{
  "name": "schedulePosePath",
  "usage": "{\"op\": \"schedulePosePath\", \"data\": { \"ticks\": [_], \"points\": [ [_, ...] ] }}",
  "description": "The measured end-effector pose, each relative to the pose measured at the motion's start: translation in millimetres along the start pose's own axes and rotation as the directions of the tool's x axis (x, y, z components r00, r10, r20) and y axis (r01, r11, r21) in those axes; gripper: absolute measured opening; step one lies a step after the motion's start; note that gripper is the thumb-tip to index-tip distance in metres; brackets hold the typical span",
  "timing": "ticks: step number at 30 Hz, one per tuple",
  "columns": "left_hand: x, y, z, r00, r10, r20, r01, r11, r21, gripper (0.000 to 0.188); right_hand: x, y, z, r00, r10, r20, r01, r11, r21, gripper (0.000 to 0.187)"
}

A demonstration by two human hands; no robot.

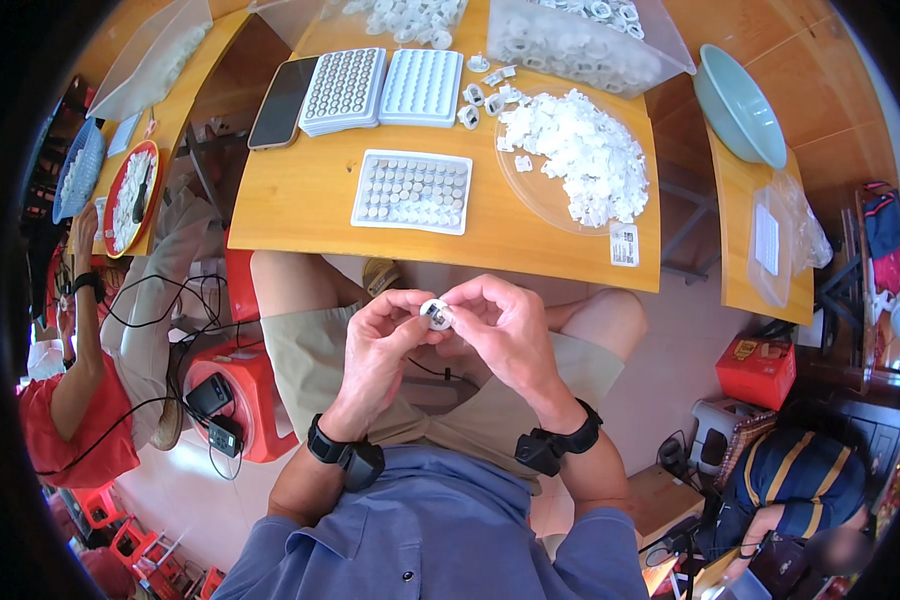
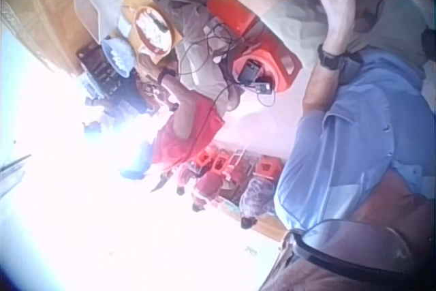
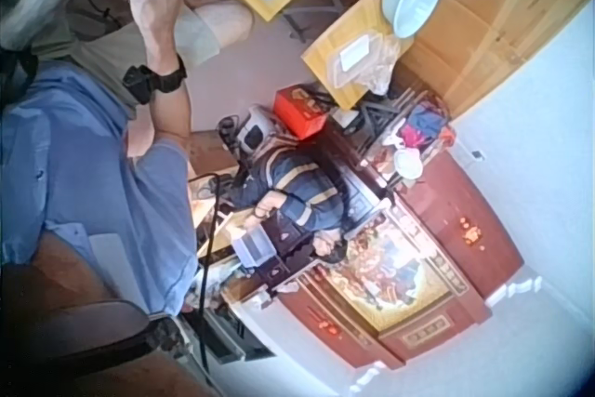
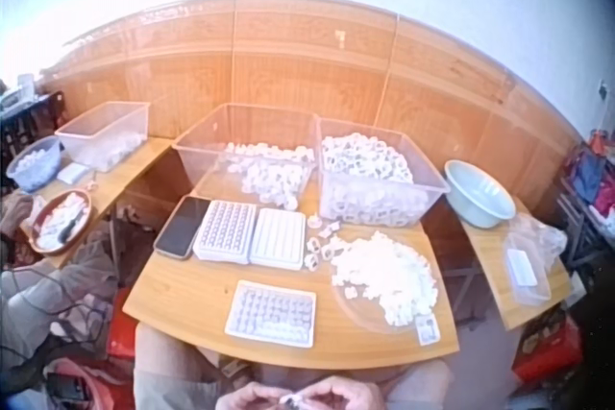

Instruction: Sorting and inspecting small plastic components into trays at a workshop desk.

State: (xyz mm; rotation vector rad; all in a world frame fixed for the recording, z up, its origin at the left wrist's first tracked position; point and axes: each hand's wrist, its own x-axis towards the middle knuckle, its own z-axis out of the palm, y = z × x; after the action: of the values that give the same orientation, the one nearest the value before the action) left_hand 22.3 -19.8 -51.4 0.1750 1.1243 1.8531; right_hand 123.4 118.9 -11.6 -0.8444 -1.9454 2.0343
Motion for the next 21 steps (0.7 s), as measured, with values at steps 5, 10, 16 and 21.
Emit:
{"op": "schedulePosePath", "data": {
  "ticks": [5,10,16,21],
  "points": [
    [0,1,-6,0.999,-0.04,0.031,0.044,0.987,-0.156,0.018,-1,-1,-3,1.0,-0.013,-0.015,0.013,1.0,0.017,0.011],
    [1,6,-8,0.962,-0.204,0.18,0.257,0.898,-0.358,0.024,0,1,-6,1.0,0.017,0.008,-0.017,0.997,0.081,0.011],
    [8,-3,-15,0.937,-0.234,0.261,0.319,0.876,-0.361,0.022,4,7,-9,0.998,-0.052,-0.019,0.052,0.999,0.002,0.01],
    [6,-3,-16,0.928,-0.226,0.297,0.325,0.881,-0.345,0.021,3,13,-7,0.994,-0.104,-0.038,0.105,0.994,0.018,0.008]
  ]
}}
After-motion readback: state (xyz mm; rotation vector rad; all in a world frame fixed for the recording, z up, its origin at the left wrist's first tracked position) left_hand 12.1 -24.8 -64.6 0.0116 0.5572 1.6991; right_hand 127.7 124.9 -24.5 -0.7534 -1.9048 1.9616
